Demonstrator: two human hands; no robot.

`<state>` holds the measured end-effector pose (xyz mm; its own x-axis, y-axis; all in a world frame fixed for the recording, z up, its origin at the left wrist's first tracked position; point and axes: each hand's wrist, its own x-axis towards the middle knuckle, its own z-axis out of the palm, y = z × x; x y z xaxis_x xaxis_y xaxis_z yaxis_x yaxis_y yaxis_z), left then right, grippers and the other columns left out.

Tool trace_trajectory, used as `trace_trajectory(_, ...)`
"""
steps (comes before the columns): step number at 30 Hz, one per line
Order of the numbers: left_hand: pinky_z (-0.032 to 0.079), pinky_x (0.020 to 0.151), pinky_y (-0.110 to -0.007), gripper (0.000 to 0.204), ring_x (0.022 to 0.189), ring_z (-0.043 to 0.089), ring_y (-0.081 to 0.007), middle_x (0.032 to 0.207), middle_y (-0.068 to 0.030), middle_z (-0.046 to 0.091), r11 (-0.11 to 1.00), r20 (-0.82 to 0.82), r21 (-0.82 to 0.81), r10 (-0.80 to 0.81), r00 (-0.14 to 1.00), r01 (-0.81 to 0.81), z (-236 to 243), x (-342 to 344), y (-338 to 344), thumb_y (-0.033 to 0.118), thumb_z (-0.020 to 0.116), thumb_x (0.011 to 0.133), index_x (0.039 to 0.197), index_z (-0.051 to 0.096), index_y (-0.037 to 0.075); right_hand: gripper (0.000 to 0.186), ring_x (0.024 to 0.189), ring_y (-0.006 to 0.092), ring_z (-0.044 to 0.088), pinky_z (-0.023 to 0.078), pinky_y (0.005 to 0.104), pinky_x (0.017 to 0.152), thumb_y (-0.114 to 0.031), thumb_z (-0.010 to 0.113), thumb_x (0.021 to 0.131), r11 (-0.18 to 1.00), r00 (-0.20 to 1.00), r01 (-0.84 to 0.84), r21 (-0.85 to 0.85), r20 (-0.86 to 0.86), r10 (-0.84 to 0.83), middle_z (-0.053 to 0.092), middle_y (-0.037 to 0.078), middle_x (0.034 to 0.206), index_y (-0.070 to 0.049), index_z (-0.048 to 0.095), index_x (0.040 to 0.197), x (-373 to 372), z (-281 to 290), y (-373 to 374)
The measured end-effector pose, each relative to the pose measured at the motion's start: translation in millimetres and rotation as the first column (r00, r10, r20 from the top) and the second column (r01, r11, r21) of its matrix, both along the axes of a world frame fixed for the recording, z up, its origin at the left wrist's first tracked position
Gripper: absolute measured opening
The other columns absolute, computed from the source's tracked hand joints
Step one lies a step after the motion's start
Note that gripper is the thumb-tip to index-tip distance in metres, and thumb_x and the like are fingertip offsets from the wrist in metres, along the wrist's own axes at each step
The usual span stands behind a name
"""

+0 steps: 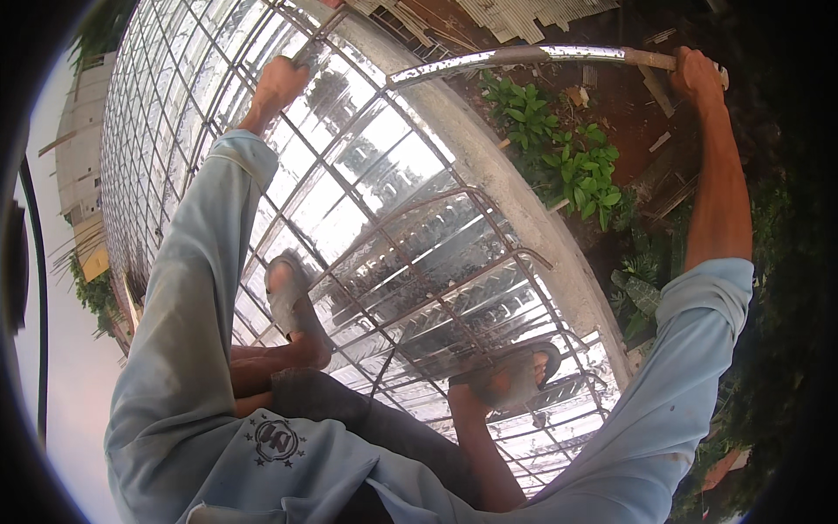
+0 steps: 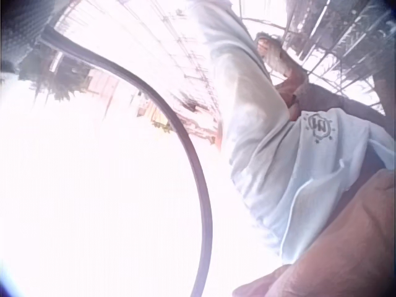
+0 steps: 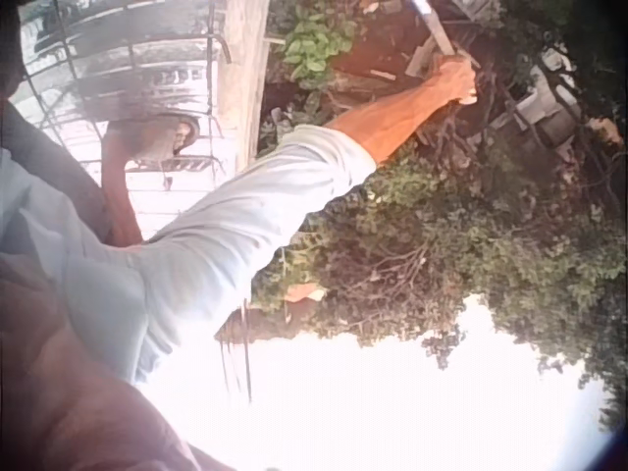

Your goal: The person stands on a metal scaffolding platform and uses a curved metal bar to adjust and tighten the rebar grid. They repeatedly insert the bar into the grid and apply leverage to secure the structure.

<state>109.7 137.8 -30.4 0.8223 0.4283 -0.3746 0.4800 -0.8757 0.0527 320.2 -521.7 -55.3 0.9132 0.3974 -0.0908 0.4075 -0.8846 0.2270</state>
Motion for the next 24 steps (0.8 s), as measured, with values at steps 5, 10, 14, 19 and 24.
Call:
trace_trajectory(5, 0.055, 0.09, -0.049, 0.047, 0.098, 0.071, -0.0476, 0.103, -0.034, 0.071, 0.999, -0.001, -0.018, -0.04, 0.999, 0.04, -1, -1, 2, 0.032, 0.059, 0.091, 0.104, 0.072, -0.011, 0.022, 0.092, 0.045, 0.07, 0.053, 0.0536, 0.084, -0.015, 0.061, 0.088, 0.998, 0.991, -0.055, 0.023, 0.125, 0.052, 0.072, 0.027, 0.093, -0.001, 0.073, 0.099, -27, 48, 3)
trace_trajectory(10, 0.055, 0.091, -0.05, 0.044, 0.1, 0.071, -0.0471, 0.106, -0.0339, 0.071, 1.0, 0.068, 0.027, 0.011, 0.998, -0.013, -2, 1, 2, 0.029, 0.06, 0.09, 0.106, 0.072, -0.011, 0.016, 0.088, 0.0422, 0.071, 0.05, 0.0514, 0.086, -0.011, 0.06, 0.085, 0.998, 0.988, 0.052, 0.024, 0.145, -0.055, 0.072, 0.024, 0.086, -0.004, 0.073, 0.091, -55, 54, 4)
trace_trajectory(14, 0.055, 0.093, -0.051, 0.043, 0.102, 0.07, -0.0478, 0.108, -0.0341, 0.071, 1.0, 0.048, -0.006, -0.015, 0.999, 0.016, 4, 1, 5, 0.028, 0.06, 0.09, 0.107, 0.072, -0.01, 0.015, 0.09, 0.0413, 0.071, 0.048, 0.0501, 0.086, -0.012, 0.063, 0.083, 0.988, 0.977, 0.153, 0.03, 0.145, -0.156, 0.073, 0.023, 0.087, -0.005, 0.073, 0.09, -112, 58, -2)
trace_trajectory(19, 0.055, 0.095, -0.05, 0.044, 0.106, 0.07, -0.0473, 0.113, -0.0335, 0.07, 1.0, 0.031, -0.02, -0.021, 0.999, 0.021, 2, -1, 6, 0.028, 0.061, 0.09, 0.111, 0.071, -0.009, 0.013, 0.091, 0.0382, 0.071, 0.047, 0.0482, 0.084, -0.009, 0.067, 0.077, 0.959, 0.942, 0.28, 0.043, 0.182, -0.284, 0.073, 0.021, 0.086, -0.004, 0.073, 0.087, -206, 68, 2)
trace_trajectory(24, 0.055, 0.094, -0.049, 0.044, 0.106, 0.071, -0.0457, 0.113, -0.0329, 0.071, 0.997, 0.027, -0.063, 0.055, 0.998, -0.054, 19, -8, -5, 0.025, 0.058, 0.091, 0.115, 0.071, -0.009, 0.012, 0.087, 0.0377, 0.07, 0.047, 0.0465, 0.084, -0.005, 0.072, 0.07, 0.855, 0.835, 0.504, 0.121, 0.186, -0.518, 0.074, 0.02, 0.086, -0.002, 0.072, 0.081, -339, 53, 24)
